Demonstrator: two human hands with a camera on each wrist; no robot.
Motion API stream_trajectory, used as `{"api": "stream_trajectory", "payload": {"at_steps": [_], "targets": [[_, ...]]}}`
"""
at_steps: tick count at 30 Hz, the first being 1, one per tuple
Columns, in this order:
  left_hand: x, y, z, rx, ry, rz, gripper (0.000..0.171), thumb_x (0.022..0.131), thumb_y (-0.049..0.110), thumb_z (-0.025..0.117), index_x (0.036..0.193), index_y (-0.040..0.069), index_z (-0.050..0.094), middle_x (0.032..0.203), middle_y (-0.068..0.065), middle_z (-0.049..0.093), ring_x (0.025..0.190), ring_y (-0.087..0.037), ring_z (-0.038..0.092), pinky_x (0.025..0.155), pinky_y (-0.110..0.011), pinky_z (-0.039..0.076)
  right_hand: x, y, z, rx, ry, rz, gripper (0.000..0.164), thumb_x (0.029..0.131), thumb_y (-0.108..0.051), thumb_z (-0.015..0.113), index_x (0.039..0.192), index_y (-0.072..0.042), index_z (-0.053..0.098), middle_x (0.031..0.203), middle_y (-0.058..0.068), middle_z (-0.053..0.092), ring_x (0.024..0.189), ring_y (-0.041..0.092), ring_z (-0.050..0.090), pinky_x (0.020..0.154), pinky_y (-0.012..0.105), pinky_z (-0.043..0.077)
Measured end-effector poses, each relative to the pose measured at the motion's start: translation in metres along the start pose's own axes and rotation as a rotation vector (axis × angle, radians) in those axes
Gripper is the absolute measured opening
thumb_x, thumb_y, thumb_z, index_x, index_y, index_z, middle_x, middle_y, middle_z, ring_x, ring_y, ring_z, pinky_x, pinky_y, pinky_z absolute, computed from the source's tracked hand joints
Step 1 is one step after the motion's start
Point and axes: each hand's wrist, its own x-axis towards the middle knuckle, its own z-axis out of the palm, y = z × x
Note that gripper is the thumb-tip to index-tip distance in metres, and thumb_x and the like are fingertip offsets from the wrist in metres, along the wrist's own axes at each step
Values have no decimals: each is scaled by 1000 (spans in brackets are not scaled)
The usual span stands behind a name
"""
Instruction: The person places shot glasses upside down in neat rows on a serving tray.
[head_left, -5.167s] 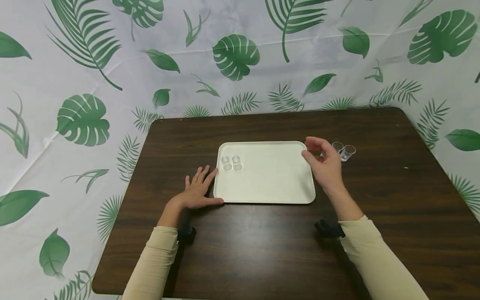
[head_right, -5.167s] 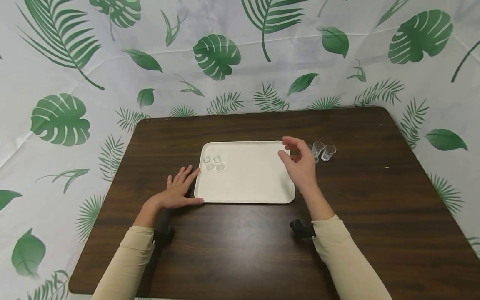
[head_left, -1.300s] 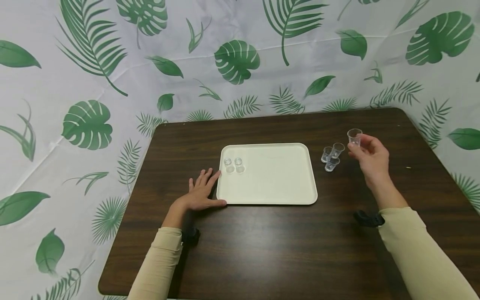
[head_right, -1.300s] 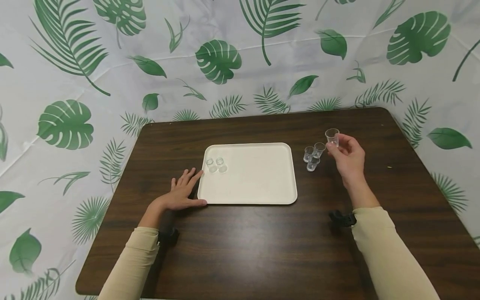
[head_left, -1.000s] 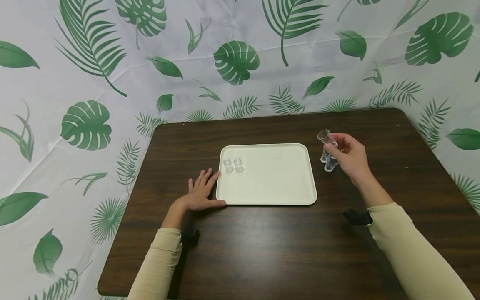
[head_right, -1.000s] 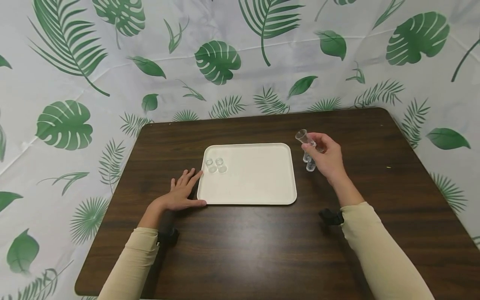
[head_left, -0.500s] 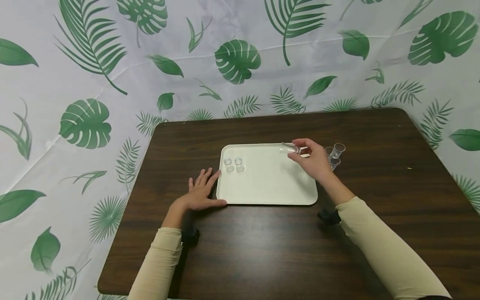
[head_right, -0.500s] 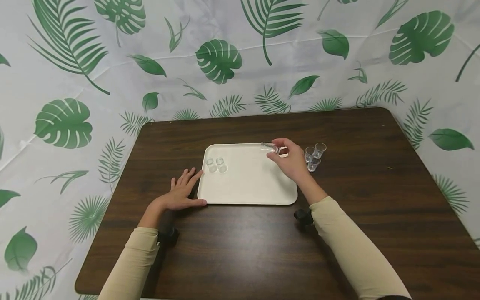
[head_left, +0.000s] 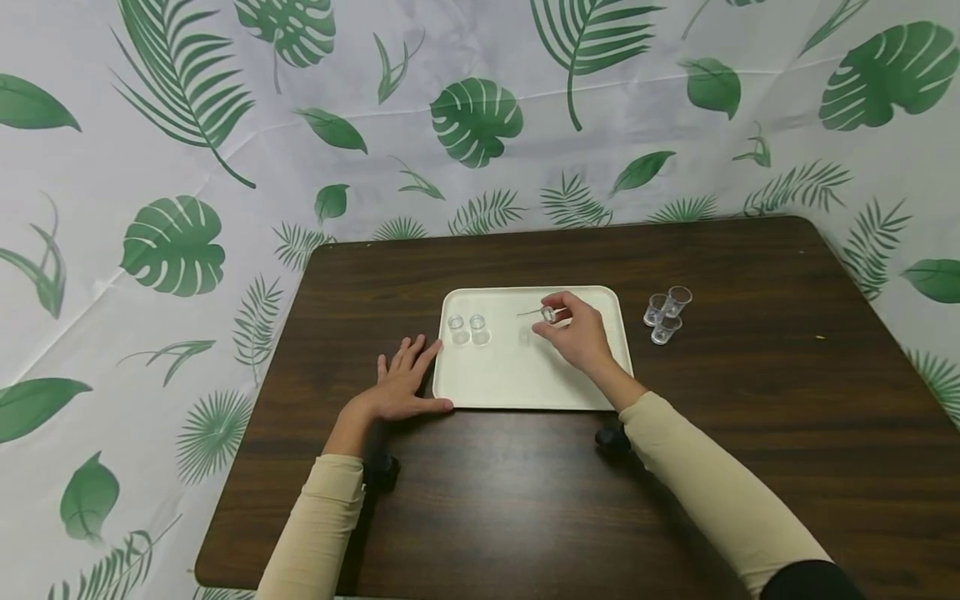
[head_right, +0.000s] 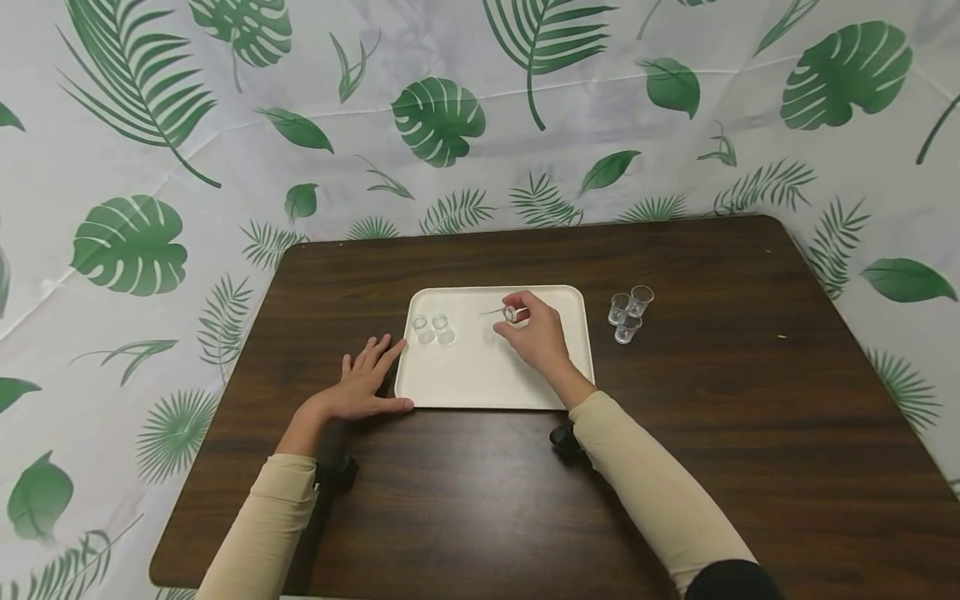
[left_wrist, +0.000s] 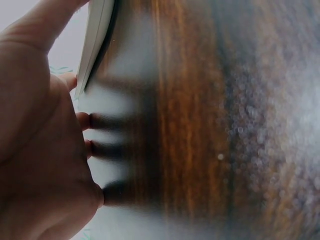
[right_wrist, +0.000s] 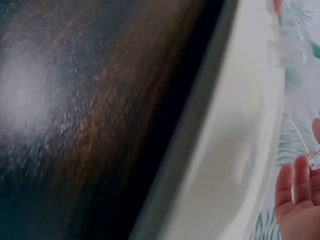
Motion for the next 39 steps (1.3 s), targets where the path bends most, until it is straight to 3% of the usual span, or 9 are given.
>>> {"api": "stream_trajectory", "payload": {"at_steps": [16, 22, 31, 39], "targets": [[1, 3, -1, -1, -5, 4, 106, 84, 65, 65, 160, 22, 5, 163, -15, -4, 148, -36, -11, 106, -70, -8, 3, -13, 34, -158, -68, -158, 40, 83, -5, 77, 122, -7, 69, 103, 6, 66, 88, 21, 58, 72, 36, 48], [0, 3, -2, 2, -5, -7, 106, 84, 65, 65, 160, 21, 5, 163, -15, -3, 148, -37, -11, 106, -70, -7, 5, -15, 44, -231, -92, -202, 41, 82, -5, 77, 122, -9, 68, 108, 6, 67, 89, 22, 58, 77, 37, 46], [-1, 3, 0, 0, -11, -16, 107, 83, 65, 65, 160, 21, 6, 164, -14, -3, 148, -36, -12, 106, -70, -8, 3, -14, 50, -331, -134, -282, 37, 85, -3, 73, 122, -10, 68, 111, 4, 65, 98, 21, 56, 85, 37, 47], [-1, 3, -2, -4, -9, -21, 106, 83, 65, 65, 160, 22, 6, 164, -15, -4, 148, -36, -11, 106, -70, -8, 4, -14, 52, -329, -138, -330, 38, 85, -2, 72, 122, -10, 68, 112, 5, 64, 97, 21, 55, 83, 36, 48]]}}
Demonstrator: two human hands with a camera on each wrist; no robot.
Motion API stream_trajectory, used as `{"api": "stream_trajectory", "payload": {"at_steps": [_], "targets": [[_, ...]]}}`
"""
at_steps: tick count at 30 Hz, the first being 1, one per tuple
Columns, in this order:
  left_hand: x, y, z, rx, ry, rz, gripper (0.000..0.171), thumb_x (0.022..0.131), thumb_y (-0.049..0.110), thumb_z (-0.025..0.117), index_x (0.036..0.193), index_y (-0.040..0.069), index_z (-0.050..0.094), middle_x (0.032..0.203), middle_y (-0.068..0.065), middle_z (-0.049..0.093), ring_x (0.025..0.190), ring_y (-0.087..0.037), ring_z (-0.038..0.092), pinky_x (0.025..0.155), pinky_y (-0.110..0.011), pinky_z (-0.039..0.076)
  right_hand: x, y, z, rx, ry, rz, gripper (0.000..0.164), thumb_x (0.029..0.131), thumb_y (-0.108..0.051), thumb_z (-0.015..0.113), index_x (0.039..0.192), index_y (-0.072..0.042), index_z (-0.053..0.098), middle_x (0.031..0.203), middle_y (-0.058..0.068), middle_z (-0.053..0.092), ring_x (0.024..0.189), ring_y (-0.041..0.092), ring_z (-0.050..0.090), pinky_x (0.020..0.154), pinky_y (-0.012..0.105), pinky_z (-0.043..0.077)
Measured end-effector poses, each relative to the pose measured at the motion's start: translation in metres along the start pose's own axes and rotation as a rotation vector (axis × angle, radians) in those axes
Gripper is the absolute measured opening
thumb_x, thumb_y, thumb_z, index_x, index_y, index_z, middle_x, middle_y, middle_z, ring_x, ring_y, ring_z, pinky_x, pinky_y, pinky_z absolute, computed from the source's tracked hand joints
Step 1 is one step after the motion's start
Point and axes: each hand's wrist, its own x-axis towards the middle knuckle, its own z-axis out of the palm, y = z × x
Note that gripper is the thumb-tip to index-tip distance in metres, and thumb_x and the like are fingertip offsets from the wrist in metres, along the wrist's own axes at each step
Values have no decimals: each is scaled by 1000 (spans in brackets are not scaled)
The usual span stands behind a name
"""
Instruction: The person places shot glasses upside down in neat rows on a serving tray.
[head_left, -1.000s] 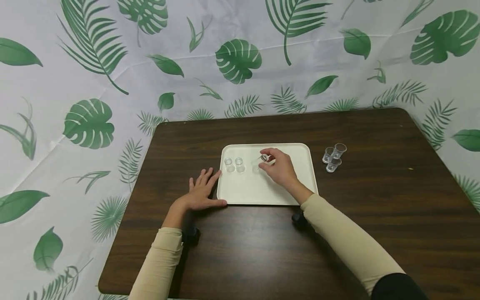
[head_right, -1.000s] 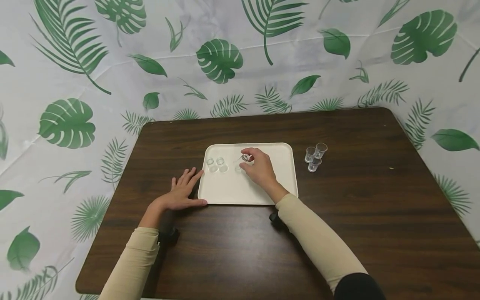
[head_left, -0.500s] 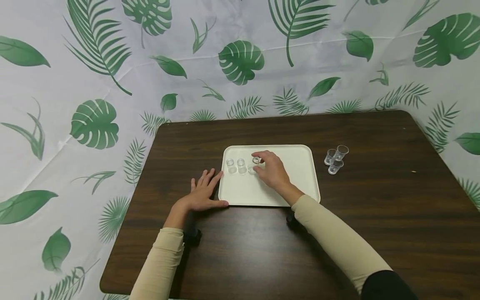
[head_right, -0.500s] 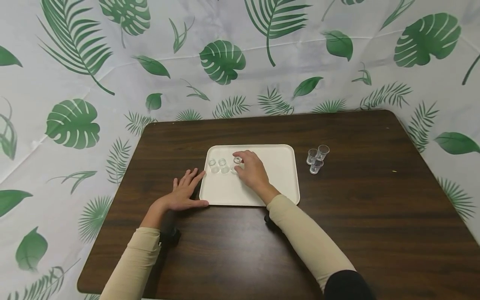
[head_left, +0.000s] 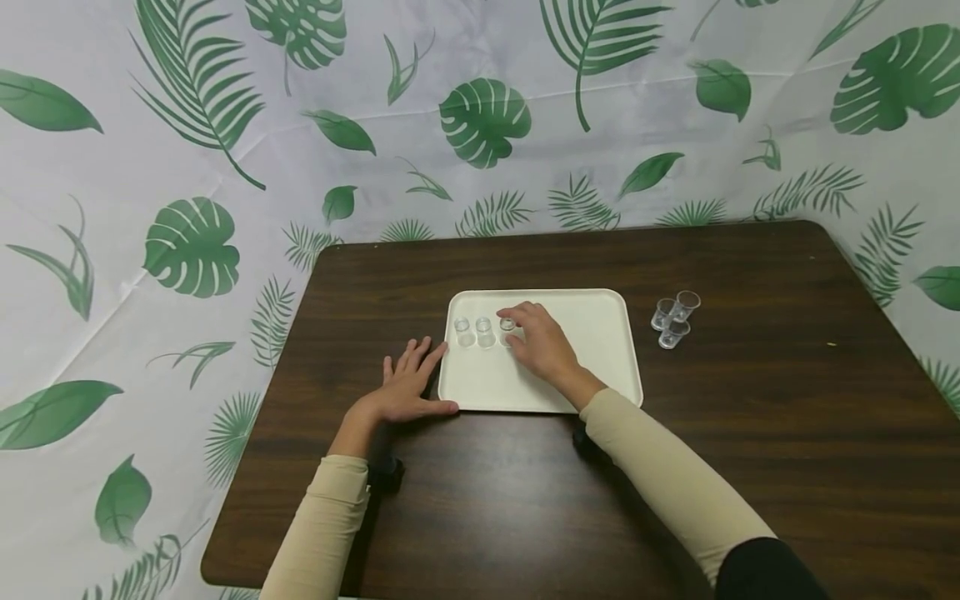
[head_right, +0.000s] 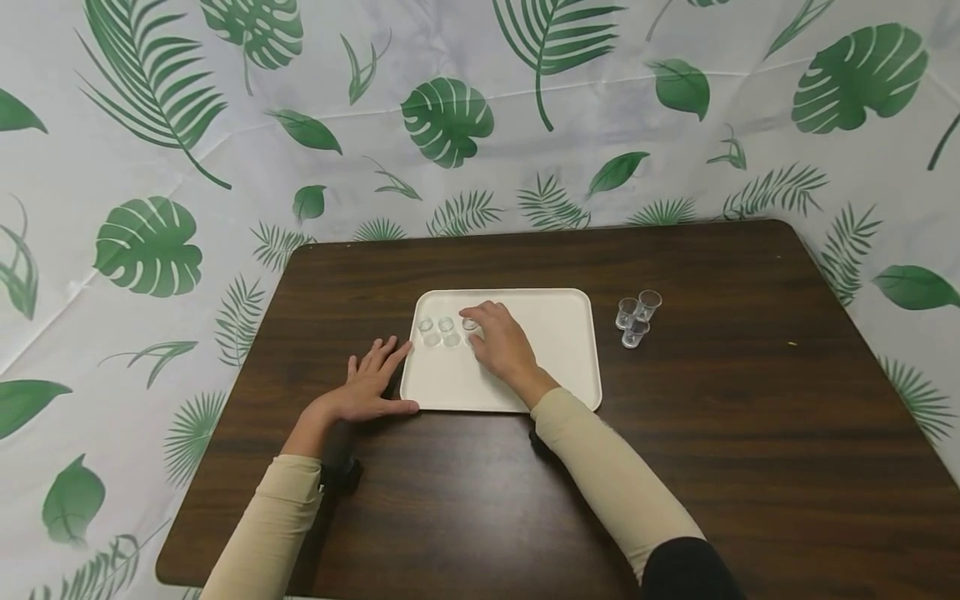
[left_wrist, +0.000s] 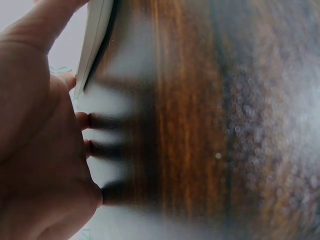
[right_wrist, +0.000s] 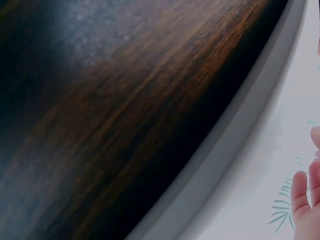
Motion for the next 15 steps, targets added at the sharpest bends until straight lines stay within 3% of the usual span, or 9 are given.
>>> {"api": "stream_trajectory", "payload": {"at_steps": [15], "targets": [[-1, 2, -1, 6, -5, -6, 107, 83, 65, 65, 160, 22, 5, 164, -15, -4, 148, -36, -11, 106, -70, -8, -4, 0, -1, -16, -52, 72, 51, 85, -10, 74, 134, -12, 58, 116, 7, 61, 98, 22, 57, 82, 39, 48]]}}
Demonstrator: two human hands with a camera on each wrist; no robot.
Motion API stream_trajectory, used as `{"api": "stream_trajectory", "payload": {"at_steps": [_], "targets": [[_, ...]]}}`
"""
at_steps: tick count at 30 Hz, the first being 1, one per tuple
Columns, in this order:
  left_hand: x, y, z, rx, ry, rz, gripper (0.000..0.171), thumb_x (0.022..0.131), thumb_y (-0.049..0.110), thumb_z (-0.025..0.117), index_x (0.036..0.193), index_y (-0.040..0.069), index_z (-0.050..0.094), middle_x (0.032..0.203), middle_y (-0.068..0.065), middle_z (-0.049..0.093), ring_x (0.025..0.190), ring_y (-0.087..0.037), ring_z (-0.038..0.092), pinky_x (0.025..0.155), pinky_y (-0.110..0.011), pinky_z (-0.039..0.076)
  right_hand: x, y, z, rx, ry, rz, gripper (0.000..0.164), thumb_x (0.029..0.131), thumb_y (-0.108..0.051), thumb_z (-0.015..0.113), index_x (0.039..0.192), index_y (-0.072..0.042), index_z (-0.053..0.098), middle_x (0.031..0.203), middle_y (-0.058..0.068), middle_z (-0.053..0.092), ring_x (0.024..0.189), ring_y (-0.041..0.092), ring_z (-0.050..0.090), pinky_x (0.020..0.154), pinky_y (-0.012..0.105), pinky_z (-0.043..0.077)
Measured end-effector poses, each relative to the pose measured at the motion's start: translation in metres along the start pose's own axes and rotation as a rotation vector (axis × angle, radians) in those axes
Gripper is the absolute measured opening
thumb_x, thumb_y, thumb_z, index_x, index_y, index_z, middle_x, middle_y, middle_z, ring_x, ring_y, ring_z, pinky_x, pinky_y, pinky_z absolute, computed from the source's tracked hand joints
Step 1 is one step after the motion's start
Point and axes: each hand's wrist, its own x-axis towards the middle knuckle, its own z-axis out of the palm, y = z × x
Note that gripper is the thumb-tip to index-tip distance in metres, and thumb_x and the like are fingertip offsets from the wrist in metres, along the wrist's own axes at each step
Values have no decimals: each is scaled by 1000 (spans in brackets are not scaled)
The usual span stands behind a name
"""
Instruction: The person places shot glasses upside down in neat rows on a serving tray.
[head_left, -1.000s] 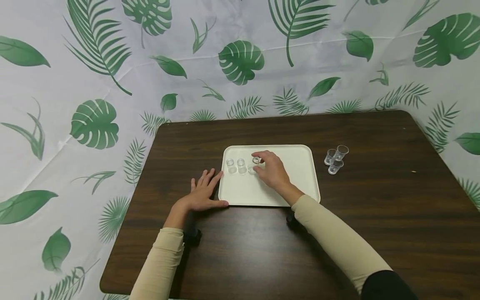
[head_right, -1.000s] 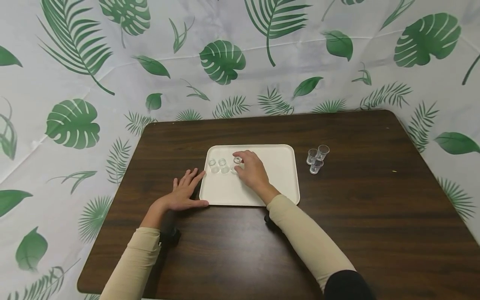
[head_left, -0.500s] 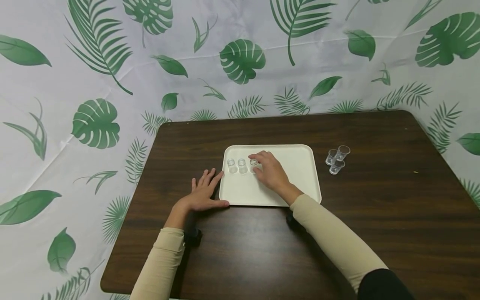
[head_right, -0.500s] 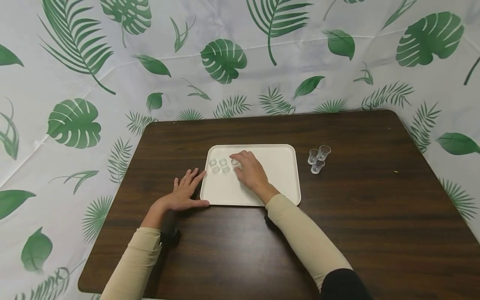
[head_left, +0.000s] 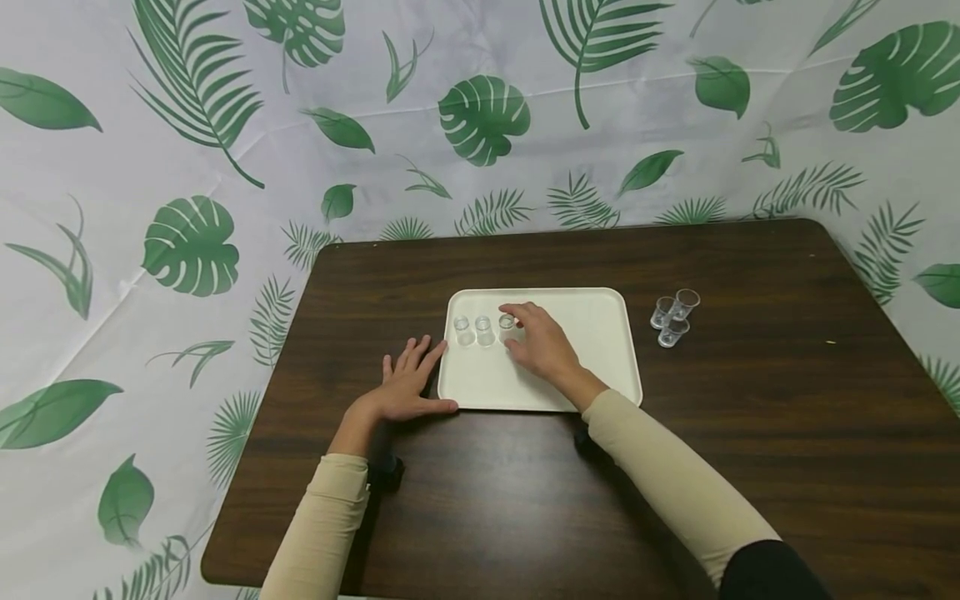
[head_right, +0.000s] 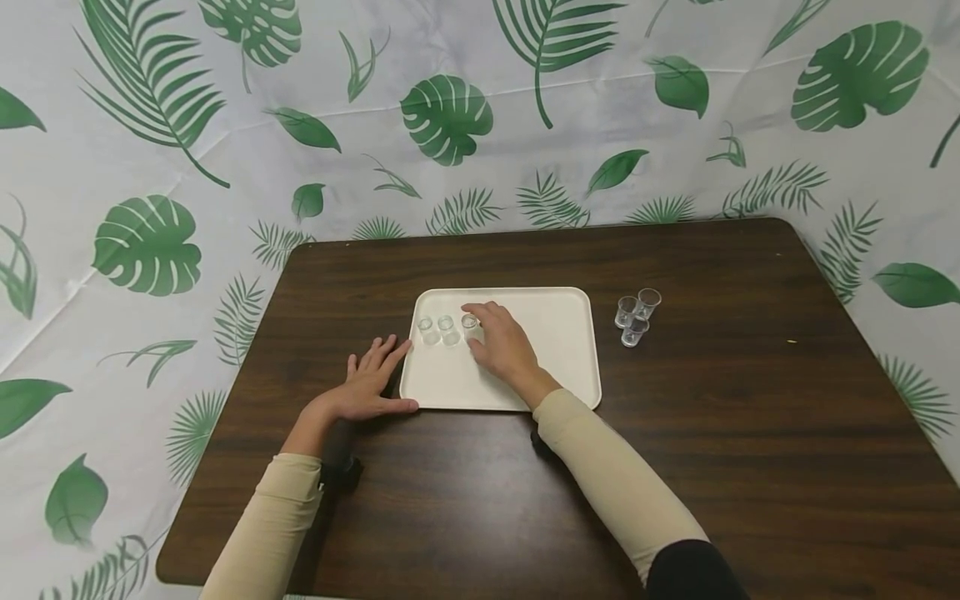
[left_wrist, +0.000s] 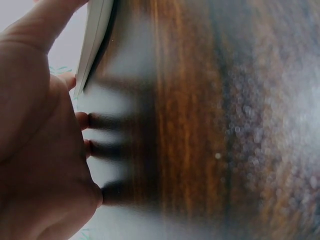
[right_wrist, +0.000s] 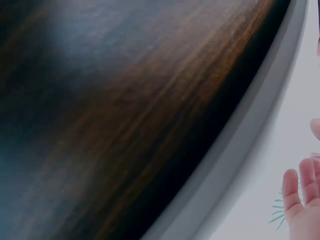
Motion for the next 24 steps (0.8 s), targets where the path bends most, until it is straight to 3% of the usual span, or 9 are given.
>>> {"api": "stream_trajectory", "payload": {"at_steps": [5, 13, 24], "targets": [[0, 1, 0, -11, 8, 16, 107, 83, 64, 66, 160, 20, 6, 163, -17, -2, 148, -38, -10, 105, -71, -8, -6, 2, -3, -3, -4, 38, 54, 85, -14, 75, 136, -14, 58, 120, 4, 59, 99, 21, 57, 81, 39, 49], [0, 0, -1, -15, 12, 18, 107, 84, 63, 66, 160, 21, 5, 163, -16, -3, 148, -37, -11, 106, -71, -8, -8, 4, -10, 54, 53, 12, 54, 84, -20, 77, 135, -14, 59, 119, 4, 59, 100, 21, 57, 80, 39, 48], [2, -3, 1, -5, 11, 16, 106, 84, 63, 66, 160, 22, 4, 164, -14, -3, 148, -35, -12, 106, -70, -8, -14, 12, -45, 269, 184, -15, 46, 87, -18, 76, 130, -8, 62, 115, 14, 61, 99, 31, 59, 76, 48, 49]]}}
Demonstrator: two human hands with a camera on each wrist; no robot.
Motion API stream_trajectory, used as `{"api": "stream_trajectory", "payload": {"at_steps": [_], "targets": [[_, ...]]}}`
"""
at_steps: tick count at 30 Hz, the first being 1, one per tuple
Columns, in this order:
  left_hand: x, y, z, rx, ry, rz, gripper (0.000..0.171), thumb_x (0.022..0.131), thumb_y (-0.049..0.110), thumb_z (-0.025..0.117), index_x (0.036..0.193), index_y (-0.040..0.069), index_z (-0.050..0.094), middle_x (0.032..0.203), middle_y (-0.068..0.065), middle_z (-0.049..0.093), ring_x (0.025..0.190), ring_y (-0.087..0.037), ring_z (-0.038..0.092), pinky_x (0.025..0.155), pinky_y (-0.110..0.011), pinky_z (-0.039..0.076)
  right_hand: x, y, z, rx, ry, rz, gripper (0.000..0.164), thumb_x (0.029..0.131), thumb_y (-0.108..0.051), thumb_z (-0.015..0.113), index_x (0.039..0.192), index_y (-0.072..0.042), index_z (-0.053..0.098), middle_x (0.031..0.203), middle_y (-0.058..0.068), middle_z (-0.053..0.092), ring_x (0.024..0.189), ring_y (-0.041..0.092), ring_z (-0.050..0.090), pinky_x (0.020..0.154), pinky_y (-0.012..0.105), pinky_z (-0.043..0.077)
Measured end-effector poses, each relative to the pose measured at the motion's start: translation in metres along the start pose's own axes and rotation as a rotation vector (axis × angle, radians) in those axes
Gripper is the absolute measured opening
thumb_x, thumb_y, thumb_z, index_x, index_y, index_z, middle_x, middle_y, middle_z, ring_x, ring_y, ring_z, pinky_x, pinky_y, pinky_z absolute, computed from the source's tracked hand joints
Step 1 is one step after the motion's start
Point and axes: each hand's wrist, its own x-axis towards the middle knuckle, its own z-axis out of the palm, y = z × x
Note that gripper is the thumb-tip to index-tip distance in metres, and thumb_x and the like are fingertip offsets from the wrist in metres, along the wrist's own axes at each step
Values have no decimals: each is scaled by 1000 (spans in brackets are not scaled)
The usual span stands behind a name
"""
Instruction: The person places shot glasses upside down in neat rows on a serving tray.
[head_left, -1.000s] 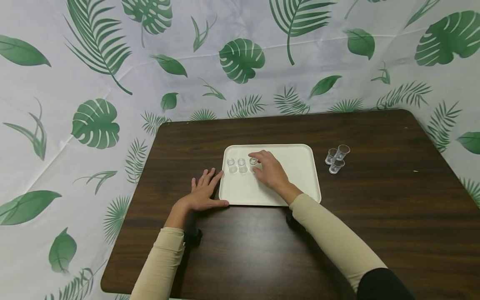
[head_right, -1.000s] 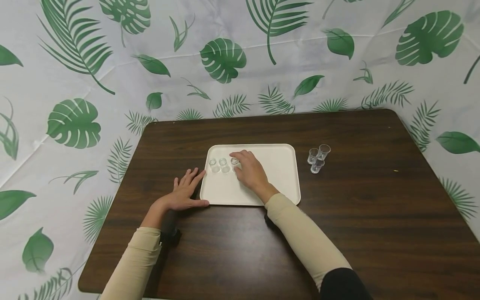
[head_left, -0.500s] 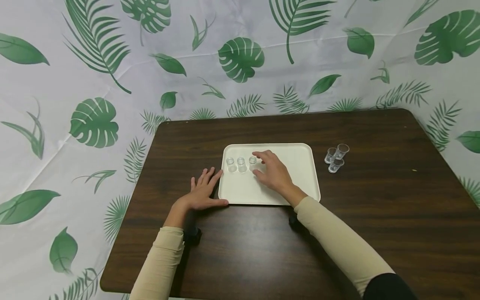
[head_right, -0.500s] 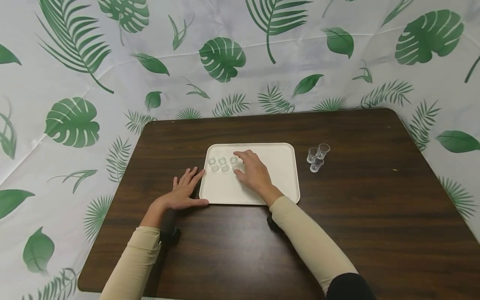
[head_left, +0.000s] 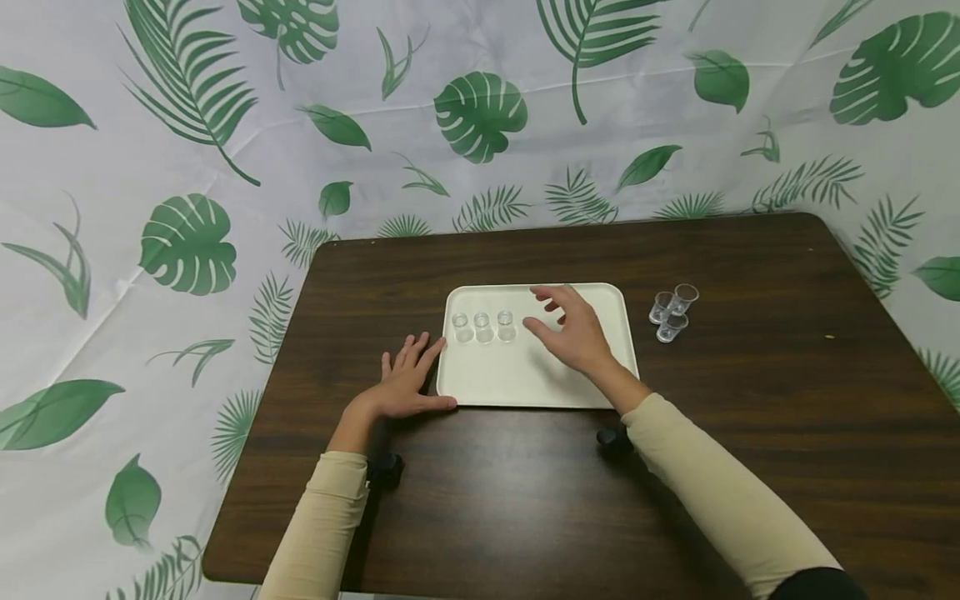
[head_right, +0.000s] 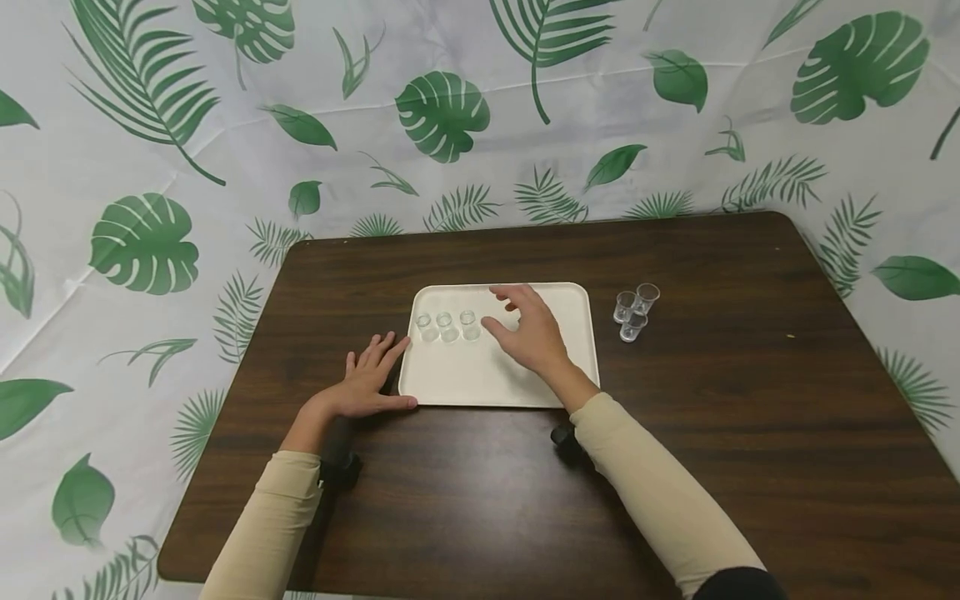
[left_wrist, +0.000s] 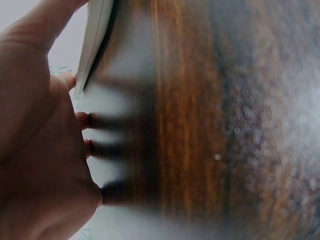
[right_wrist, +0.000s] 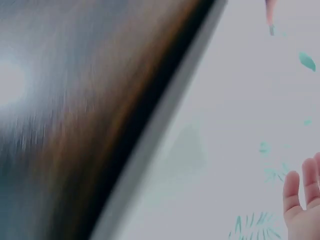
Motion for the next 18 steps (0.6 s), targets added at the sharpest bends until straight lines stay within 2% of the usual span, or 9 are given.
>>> {"api": "stream_trajectory", "payload": {"at_steps": [2, 5, 9, 14, 17, 18], "targets": [[0, 0, 0, -2, 3, 1, 106, 84, 63, 66, 160, 22, 4, 164, -14, -3, 148, -35, -12, 106, -70, -8, 1, 0, -12, 38, 48, -1, 44, 87, -16, 76, 128, -7, 63, 112, 15, 62, 98, 32, 60, 75, 51, 49], [0, 1, -1, 2, 3, 2, 106, 84, 63, 66, 160, 22, 5, 164, -14, -3, 148, -35, -12, 106, -70, -8, 0, 0, -31, 54, 135, -5, 40, 87, -14, 76, 125, -6, 65, 110, 12, 63, 96, 30, 60, 74, 47, 48], [0, 1, -1, 9, -7, 0, 106, 84, 64, 65, 160, 22, 4, 164, -14, -4, 148, -35, -12, 106, -70, -8, -1, 6, -58, 68, 253, 8, 34, 89, -12, 73, 122, -7, 68, 109, 8, 63, 95, 22, 59, 73, 32, 45], [0, 2, -2, 4, -5, -4, 106, 84, 64, 65, 160, 22, 4, 164, -14, -4, 148, -36, -12, 106, -70, -8, -3, 17, -90, 88, 414, 34, 23, 92, -5, 66, 115, 0, 70, 105, 16, 64, 89, 4, 57, 70, 19, 42], [0, 3, -2, -1, -4, -3, 106, 84, 64, 66, 160, 22, 5, 164, -15, -3, 148, -36, -12, 106, -70, -8, -6, 11, -107, 86, 500, 74, 21, 93, 2, 59, 111, 8, 68, 102, 23, 61, 85, 1, 54, 69, 16, 39], [0, 3, -2, 0, -5, -3, 106, 84, 64, 65, 160, 22, 5, 163, -15, -3, 148, -36, -12, 106, -70, -8, -7, 10, -113, 86, 527, 99, 21, 93, 3, 58, 111, 9, 68, 101, 21, 61, 84, 0, 53, 68, 16, 39]]}}
